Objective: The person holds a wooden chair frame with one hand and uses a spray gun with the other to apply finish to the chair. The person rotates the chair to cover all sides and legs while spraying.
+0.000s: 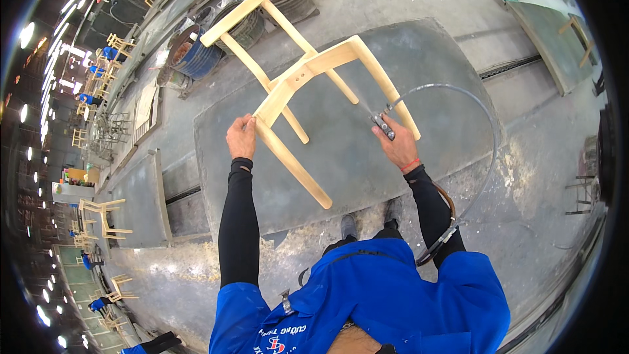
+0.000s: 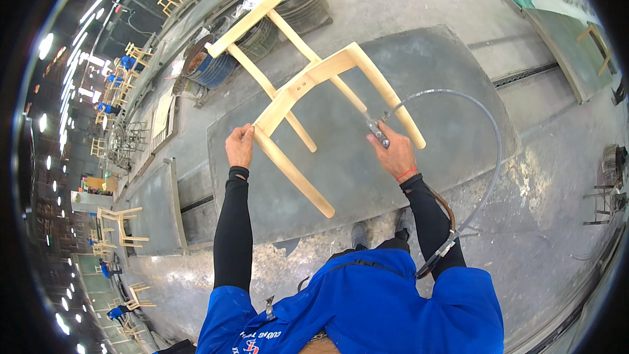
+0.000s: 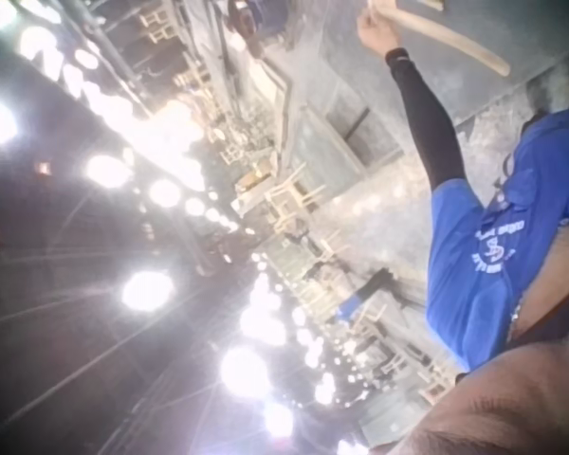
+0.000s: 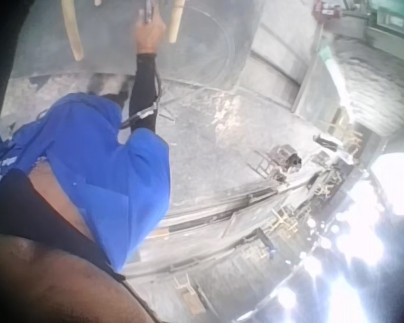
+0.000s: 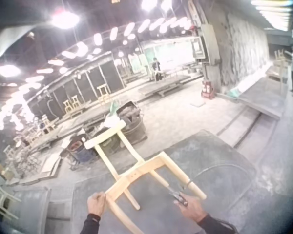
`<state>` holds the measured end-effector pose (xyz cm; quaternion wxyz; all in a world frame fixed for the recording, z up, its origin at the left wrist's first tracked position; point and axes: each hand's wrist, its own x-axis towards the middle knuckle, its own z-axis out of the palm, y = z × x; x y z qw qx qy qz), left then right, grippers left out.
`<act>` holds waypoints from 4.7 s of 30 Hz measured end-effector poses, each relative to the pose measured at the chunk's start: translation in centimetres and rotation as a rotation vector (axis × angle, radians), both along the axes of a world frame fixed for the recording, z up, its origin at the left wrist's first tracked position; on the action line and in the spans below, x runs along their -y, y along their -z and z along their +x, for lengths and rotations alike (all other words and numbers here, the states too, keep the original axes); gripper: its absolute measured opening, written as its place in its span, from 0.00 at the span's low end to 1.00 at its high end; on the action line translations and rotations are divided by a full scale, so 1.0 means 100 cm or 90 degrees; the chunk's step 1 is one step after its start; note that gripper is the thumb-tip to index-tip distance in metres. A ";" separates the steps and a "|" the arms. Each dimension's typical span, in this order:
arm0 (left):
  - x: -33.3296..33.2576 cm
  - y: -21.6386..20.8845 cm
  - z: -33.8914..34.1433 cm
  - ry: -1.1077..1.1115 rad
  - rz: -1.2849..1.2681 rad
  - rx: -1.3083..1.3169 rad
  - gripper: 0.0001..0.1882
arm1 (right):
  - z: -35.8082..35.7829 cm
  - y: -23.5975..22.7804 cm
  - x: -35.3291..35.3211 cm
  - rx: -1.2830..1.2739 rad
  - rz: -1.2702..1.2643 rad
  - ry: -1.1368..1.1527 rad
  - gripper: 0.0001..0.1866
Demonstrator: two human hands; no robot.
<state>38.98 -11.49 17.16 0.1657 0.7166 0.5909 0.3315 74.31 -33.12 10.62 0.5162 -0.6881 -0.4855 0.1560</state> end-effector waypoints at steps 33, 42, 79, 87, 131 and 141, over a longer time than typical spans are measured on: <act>0.149 0.054 0.072 -0.028 -0.176 0.284 0.20 | 0.053 -0.158 0.062 -0.267 0.007 -0.061 0.25; 0.164 0.069 0.084 0.017 -0.182 0.301 0.21 | 0.049 -0.176 0.051 -0.217 0.156 -0.035 0.26; 0.186 0.122 0.060 0.153 -0.234 0.012 0.34 | 0.003 -0.215 0.079 -0.180 0.126 -0.288 0.31; 0.181 0.136 0.058 0.191 -0.212 0.037 0.34 | 0.000 -0.218 0.096 -0.147 0.169 -0.098 0.28; -0.069 0.173 -0.086 0.092 -0.144 -0.435 0.31 | -0.021 -0.187 0.240 -0.443 -0.058 0.091 0.34; -0.081 0.175 -0.084 0.133 -0.212 -0.413 0.46 | -0.070 -0.024 0.247 -0.415 -0.232 0.117 0.21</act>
